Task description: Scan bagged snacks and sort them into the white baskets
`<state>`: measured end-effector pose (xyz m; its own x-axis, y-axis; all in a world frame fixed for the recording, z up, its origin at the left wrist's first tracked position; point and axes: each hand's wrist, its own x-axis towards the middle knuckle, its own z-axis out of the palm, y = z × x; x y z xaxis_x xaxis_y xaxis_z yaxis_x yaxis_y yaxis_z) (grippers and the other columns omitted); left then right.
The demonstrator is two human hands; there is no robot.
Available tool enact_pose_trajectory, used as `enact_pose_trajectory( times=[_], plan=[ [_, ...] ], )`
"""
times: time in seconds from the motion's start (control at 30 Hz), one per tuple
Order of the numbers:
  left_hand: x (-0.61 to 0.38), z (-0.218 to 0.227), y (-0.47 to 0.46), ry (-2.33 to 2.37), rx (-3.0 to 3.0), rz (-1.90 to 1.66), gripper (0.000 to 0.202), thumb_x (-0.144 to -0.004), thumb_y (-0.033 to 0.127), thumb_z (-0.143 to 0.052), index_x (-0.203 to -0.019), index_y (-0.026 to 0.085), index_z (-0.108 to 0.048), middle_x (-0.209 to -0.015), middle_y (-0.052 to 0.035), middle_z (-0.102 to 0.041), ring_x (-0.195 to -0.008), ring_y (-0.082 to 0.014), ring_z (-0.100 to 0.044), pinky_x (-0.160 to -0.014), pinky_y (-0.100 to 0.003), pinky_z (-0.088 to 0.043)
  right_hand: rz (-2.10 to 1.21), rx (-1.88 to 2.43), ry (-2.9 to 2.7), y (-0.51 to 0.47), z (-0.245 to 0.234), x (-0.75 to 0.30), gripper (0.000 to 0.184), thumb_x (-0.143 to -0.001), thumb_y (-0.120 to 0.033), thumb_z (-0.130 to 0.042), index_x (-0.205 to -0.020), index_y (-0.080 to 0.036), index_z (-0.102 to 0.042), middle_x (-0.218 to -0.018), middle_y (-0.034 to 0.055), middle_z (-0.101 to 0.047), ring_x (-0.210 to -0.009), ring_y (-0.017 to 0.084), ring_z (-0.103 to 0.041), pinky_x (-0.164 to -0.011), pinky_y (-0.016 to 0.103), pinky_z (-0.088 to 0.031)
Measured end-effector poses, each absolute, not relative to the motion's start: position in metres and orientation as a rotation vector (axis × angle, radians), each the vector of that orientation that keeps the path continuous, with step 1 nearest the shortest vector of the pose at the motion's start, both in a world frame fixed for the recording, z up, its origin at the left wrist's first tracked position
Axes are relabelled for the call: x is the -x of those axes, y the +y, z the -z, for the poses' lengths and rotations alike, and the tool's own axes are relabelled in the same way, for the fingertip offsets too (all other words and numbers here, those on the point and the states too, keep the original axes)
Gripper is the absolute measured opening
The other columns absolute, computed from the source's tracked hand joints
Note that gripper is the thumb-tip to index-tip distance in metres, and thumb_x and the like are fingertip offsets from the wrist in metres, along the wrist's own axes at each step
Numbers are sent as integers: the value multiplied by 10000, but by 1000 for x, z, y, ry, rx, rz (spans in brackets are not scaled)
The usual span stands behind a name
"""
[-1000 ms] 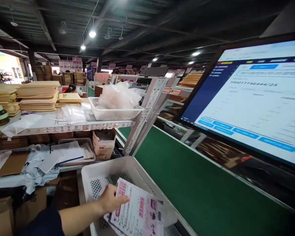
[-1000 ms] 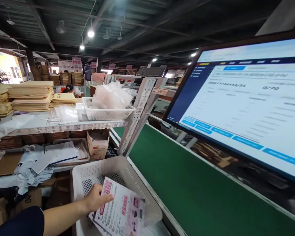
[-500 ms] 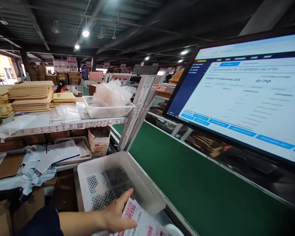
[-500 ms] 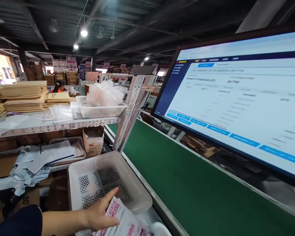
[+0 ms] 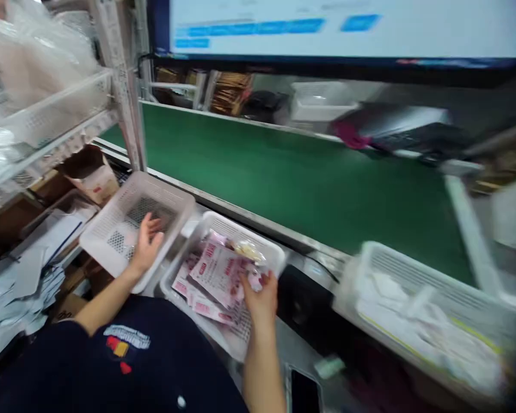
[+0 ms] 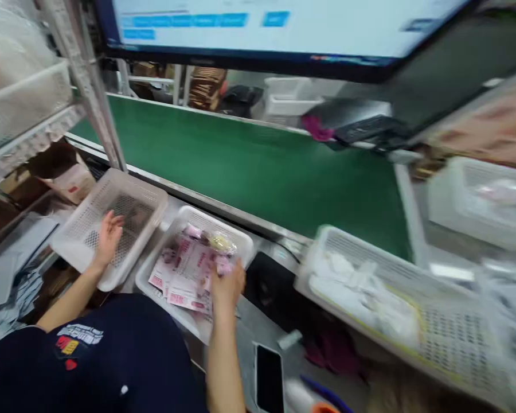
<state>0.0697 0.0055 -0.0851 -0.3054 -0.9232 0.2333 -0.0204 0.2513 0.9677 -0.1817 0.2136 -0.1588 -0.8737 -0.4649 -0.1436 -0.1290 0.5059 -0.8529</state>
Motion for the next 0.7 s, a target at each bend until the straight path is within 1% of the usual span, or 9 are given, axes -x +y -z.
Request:
enact_pose_trajectory(
  times=[0.03,0.07,0.17,0.27,0.33,0.43,0.57,0.63,0.7],
  plan=[
    [-83,88,-6,-1562,-954,1154,778,-959,540,-688,-1533,111,-384,-1392,-232,-594,-1197,-289,-658,-1108,-526,-513,1283,464,2483,213,165,183,1187,-703,-764,-626,-1557,34,-418,-1566,370,-473,-1472,496,-472,-1223,651,-379],
    [-97,93,-17,-1545,-1028,1107,727,-987,518,-658,-1518,95,-397,-1375,-212,-603,-1189,-273,-660,-1108,-506,-514,1240,508,2554,208,173,182,1084,-788,-711,-601,-1582,4,-419,-1631,325,-425,-1544,452,-393,-1280,607,-308],
    [-131,109,-30,-1478,-1197,1032,665,-993,465,-651,-1479,64,-438,-1353,-201,-620,-1201,-260,-652,-1150,-519,-477,859,909,2694,183,199,168,811,-1009,-572,-480,-1660,-98,-388,-1747,217,-295,-1643,398,-205,-1318,630,-170],
    [-147,115,-21,-1459,-1235,982,681,-936,541,-688,-1416,103,-482,-1317,-205,-646,-1175,-261,-674,-1151,-502,-493,459,1068,2601,155,222,143,693,-1083,-483,-437,-1707,-196,-346,-1787,162,-220,-1664,401,-125,-1302,694,-79],
    [-151,112,-14,-1543,-1228,921,700,-922,567,-686,-1425,122,-486,-1350,-212,-640,-1193,-264,-675,-1142,-476,-508,360,1060,2536,147,230,133,690,-1102,-468,-407,-1725,-194,-298,-1795,171,-186,-1665,402,-123,-1301,697,-49],
    [-165,100,-12,-1778,-1238,648,711,-924,539,-667,-1454,95,-502,-1391,-228,-633,-1284,-301,-637,-1184,-490,-474,425,1064,2500,160,232,134,698,-1104,-483,-395,-1725,-181,-291,-1797,183,-162,-1668,390,-121,-1308,683,-58],
    [-213,94,-19,-1987,-1382,263,682,-901,579,-601,-1355,70,-612,-1357,-242,-665,-1318,-384,-605,-1191,-557,-435,786,1028,2714,231,228,144,685,-1088,-538,-386,-1666,-172,-400,-1761,186,-284,-1650,357,-200,-1316,669,-116],
    [-235,103,-21,-2037,-1466,185,652,-904,594,-554,-1297,86,-662,-1321,-236,-691,-1283,-402,-623,-1173,-578,-437,916,892,2816,279,229,144,714,-1068,-578,-380,-1608,-118,-455,-1707,225,-368,-1610,360,-292,-1306,638,-225],
    [-246,117,-22,-2075,-1513,147,600,-904,600,-521,-1218,125,-712,-1246,-205,-731,-1214,-401,-655,-1180,-620,-408,984,688,2806,323,233,138,711,-1031,-590,-395,-1502,-83,-556,-1600,252,-498,-1517,354,-445,-1260,567,-365]
  ],
)
